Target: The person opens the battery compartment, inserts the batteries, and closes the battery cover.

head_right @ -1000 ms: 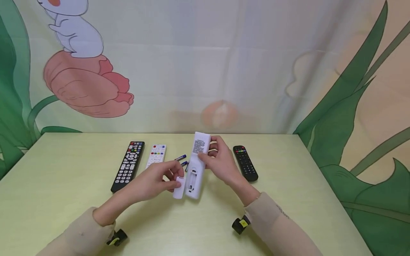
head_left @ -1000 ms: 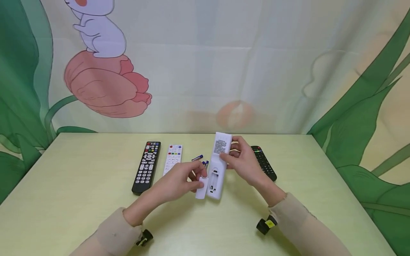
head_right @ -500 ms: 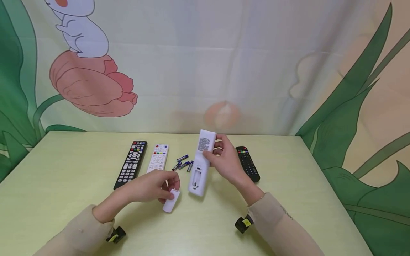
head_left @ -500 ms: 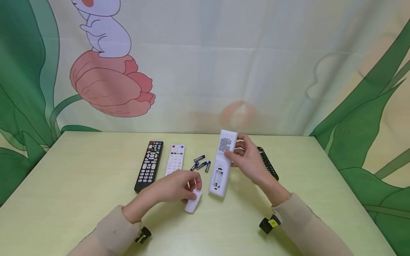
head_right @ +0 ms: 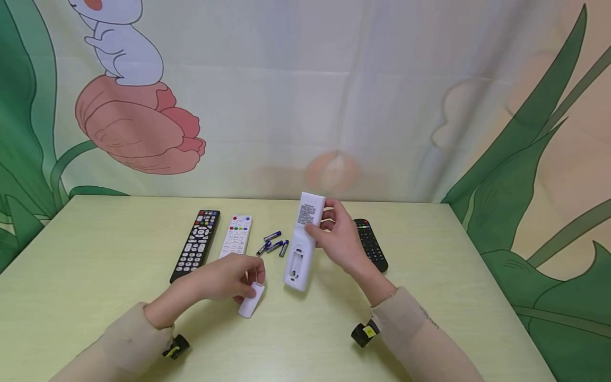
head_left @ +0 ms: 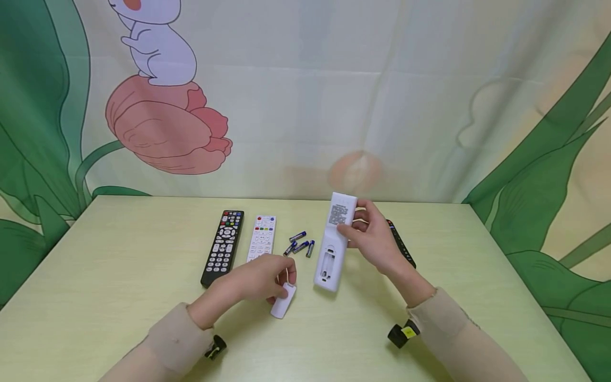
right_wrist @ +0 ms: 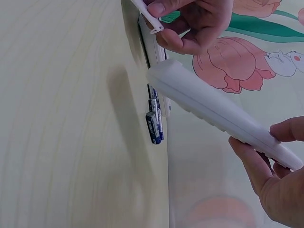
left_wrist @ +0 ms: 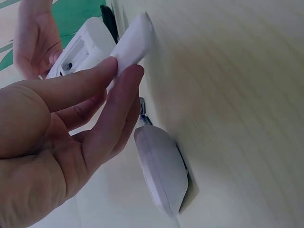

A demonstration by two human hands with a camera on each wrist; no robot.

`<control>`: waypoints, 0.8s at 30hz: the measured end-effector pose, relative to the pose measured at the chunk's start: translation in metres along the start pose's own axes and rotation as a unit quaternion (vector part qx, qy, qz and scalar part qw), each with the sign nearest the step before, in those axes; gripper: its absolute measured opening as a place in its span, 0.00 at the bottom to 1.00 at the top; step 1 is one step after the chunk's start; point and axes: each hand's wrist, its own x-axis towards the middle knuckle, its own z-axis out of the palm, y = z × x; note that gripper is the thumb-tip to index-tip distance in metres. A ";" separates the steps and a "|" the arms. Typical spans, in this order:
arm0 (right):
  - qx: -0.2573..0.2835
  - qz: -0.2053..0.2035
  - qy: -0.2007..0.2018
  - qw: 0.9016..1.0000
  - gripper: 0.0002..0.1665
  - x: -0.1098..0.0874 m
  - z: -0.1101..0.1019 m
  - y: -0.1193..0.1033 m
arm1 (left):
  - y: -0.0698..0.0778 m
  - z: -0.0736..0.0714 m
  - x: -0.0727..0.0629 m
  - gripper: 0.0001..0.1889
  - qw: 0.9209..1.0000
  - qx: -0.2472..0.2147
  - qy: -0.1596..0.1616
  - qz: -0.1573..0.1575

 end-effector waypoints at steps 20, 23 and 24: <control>-0.006 -0.001 -0.001 1.000 0.30 0.000 -0.002 0.002 | 0.000 0.008 0.008 0.12 0.994 0.107 0.018 0.016; -0.006 0.001 -0.001 1.000 0.31 0.000 -0.002 0.002 | 0.001 0.008 0.009 0.09 0.992 0.116 0.038 0.033; -0.007 0.001 0.000 1.000 0.31 0.000 -0.002 0.002 | 0.001 0.007 0.010 0.09 0.991 0.119 0.044 0.039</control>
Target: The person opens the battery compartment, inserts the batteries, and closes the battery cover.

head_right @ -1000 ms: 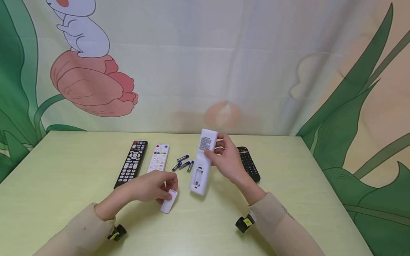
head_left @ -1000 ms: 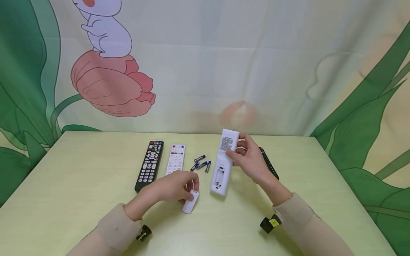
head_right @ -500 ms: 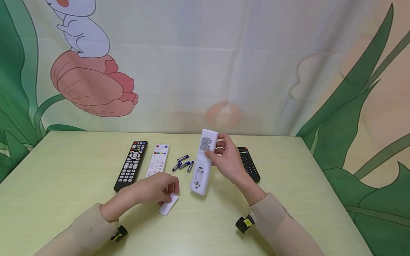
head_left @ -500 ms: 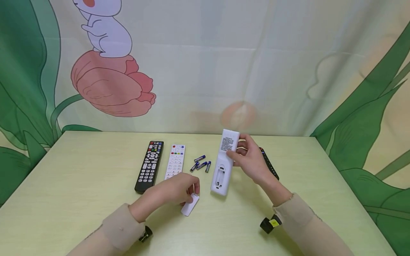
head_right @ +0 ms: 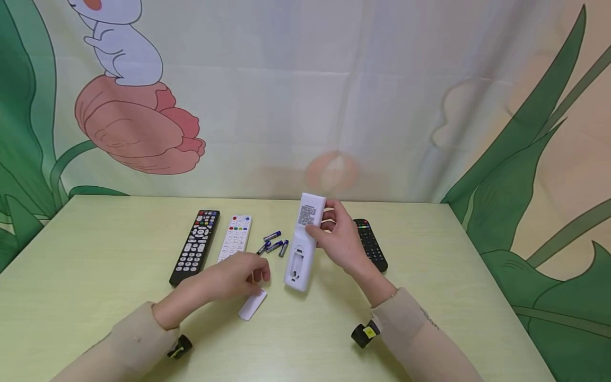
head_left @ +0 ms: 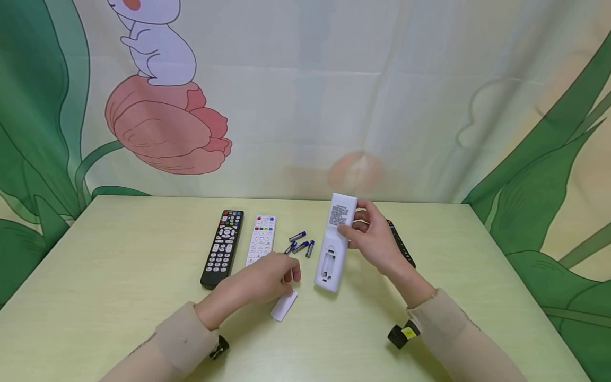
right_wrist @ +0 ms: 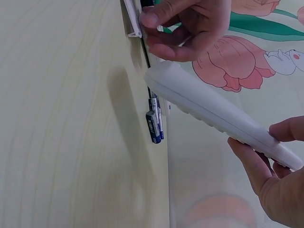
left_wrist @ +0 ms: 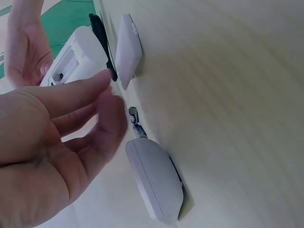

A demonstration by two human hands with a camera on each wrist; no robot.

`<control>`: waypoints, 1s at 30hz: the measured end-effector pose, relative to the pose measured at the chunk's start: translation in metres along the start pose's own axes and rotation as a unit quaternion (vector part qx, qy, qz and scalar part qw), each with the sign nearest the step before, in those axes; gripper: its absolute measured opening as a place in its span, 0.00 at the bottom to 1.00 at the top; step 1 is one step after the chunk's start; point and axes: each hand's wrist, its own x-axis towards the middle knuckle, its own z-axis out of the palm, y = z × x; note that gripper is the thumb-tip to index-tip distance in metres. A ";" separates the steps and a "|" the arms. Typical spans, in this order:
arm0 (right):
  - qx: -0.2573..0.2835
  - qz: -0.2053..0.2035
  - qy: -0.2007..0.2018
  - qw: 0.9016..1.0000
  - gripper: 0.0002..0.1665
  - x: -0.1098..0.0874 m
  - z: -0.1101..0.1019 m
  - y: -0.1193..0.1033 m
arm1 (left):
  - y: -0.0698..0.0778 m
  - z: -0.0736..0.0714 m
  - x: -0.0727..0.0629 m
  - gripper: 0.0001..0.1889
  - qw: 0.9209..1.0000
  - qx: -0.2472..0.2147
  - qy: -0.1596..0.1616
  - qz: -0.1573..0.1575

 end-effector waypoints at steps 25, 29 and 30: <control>-0.012 0.002 -0.002 1.000 0.31 0.001 -0.002 -0.003 | -0.001 -0.012 0.028 0.14 0.996 0.062 0.061 0.037; -0.005 0.004 0.000 1.000 0.30 0.001 -0.003 -0.002 | -0.002 -0.012 0.033 0.14 0.994 0.084 0.055 0.045; -0.007 0.005 0.001 1.000 0.30 0.001 -0.003 -0.002 | -0.002 -0.012 0.035 0.15 0.994 0.087 0.054 0.046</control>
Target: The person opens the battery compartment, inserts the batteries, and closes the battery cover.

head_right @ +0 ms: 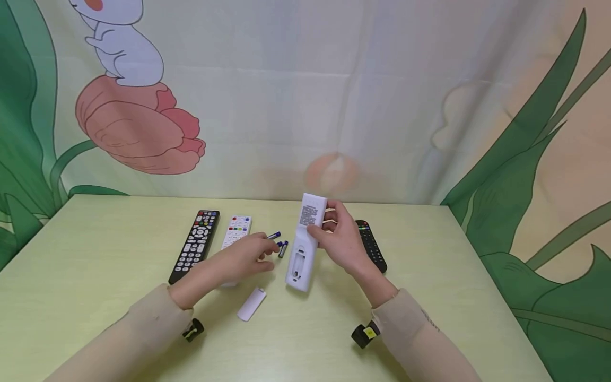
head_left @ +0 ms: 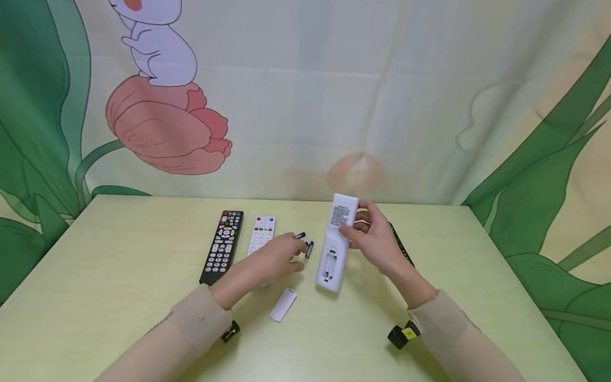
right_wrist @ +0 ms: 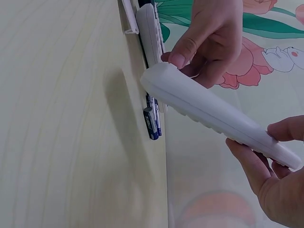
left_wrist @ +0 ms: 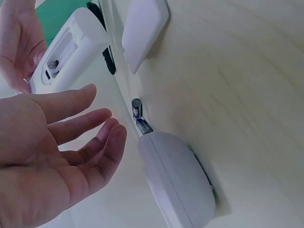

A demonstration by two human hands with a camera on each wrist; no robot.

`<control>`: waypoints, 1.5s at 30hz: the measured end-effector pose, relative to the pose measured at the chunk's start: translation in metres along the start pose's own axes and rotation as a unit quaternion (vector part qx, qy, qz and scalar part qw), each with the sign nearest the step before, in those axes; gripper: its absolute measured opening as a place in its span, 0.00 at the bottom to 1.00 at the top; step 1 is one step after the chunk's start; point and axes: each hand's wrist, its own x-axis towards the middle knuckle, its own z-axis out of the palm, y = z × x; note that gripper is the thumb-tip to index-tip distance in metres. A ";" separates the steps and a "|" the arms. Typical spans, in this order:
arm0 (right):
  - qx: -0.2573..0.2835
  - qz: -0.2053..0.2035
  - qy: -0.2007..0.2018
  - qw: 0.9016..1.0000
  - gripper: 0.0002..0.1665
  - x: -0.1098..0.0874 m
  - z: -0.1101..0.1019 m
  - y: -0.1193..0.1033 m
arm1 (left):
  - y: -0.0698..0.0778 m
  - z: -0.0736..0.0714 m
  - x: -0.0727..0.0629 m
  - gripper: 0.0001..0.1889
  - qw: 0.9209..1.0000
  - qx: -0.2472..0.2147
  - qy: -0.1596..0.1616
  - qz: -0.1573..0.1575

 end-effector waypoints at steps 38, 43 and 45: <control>-0.008 -0.005 -0.010 1.000 0.29 -0.001 0.000 0.004 | -0.006 0.000 0.043 0.24 0.994 0.048 -0.074 -0.060; -0.008 -0.005 -0.012 1.000 0.30 -0.001 0.000 0.004 | -0.007 0.002 0.047 0.23 0.994 0.048 -0.077 -0.061; -0.011 -0.004 -0.011 1.000 0.30 -0.001 0.000 0.004 | -0.007 0.002 0.048 0.22 0.994 0.047 -0.078 -0.058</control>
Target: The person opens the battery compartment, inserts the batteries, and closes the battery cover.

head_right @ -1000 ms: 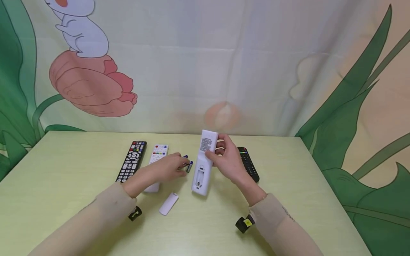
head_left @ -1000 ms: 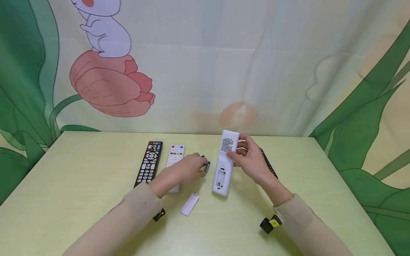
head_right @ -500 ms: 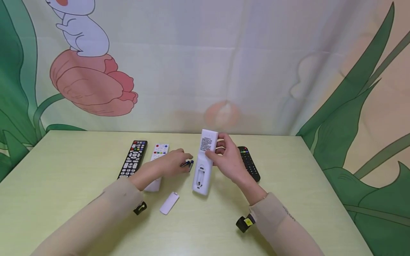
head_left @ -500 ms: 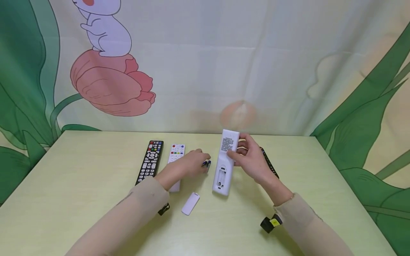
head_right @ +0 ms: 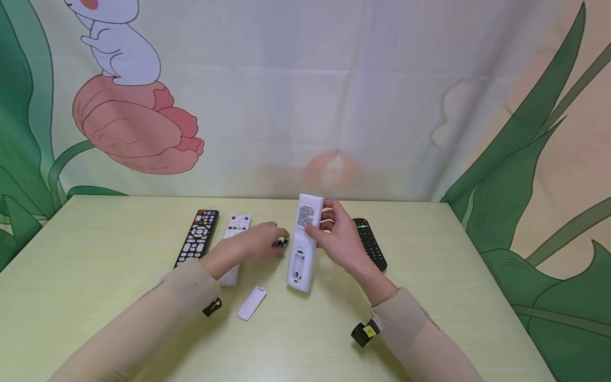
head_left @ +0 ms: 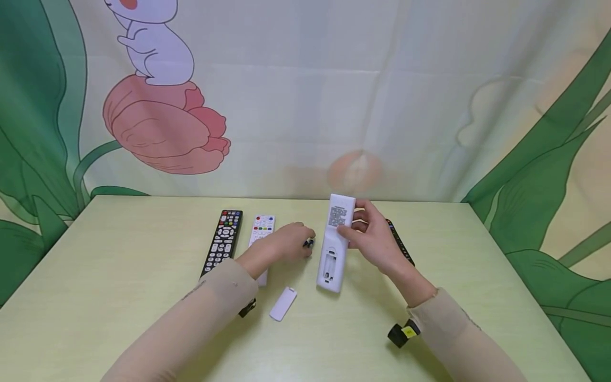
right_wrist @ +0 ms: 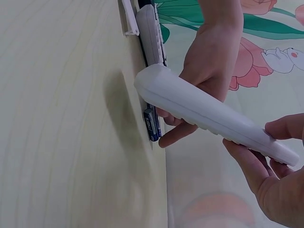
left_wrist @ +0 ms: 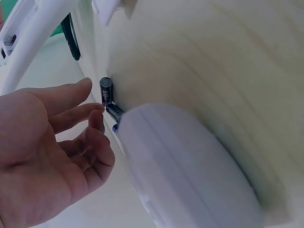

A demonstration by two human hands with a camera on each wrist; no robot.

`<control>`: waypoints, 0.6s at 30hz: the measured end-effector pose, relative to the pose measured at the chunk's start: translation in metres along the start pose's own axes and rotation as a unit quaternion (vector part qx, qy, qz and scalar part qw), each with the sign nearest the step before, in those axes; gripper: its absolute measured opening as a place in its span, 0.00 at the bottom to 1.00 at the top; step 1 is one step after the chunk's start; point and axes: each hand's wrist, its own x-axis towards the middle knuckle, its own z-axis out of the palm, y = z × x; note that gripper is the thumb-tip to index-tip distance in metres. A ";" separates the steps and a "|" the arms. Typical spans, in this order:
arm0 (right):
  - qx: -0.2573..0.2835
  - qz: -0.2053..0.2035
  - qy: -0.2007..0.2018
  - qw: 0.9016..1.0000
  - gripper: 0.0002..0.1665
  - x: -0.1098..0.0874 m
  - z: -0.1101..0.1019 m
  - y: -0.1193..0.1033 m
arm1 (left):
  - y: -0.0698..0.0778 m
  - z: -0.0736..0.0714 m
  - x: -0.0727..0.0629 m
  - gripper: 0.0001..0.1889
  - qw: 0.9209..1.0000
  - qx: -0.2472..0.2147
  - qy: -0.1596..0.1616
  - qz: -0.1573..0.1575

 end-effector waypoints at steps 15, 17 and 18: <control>-0.001 0.008 0.001 1.000 0.30 -0.001 -0.004 -0.003 | 0.001 0.002 0.008 0.12 0.999 -0.026 -0.002 -0.024; -0.003 0.009 0.002 1.000 0.30 -0.002 -0.004 -0.004 | 0.001 0.001 0.008 0.13 0.999 -0.026 -0.001 -0.025; -0.005 0.009 0.002 1.000 0.30 -0.001 -0.004 -0.004 | 0.000 0.001 0.008 0.13 0.999 -0.025 0.000 -0.024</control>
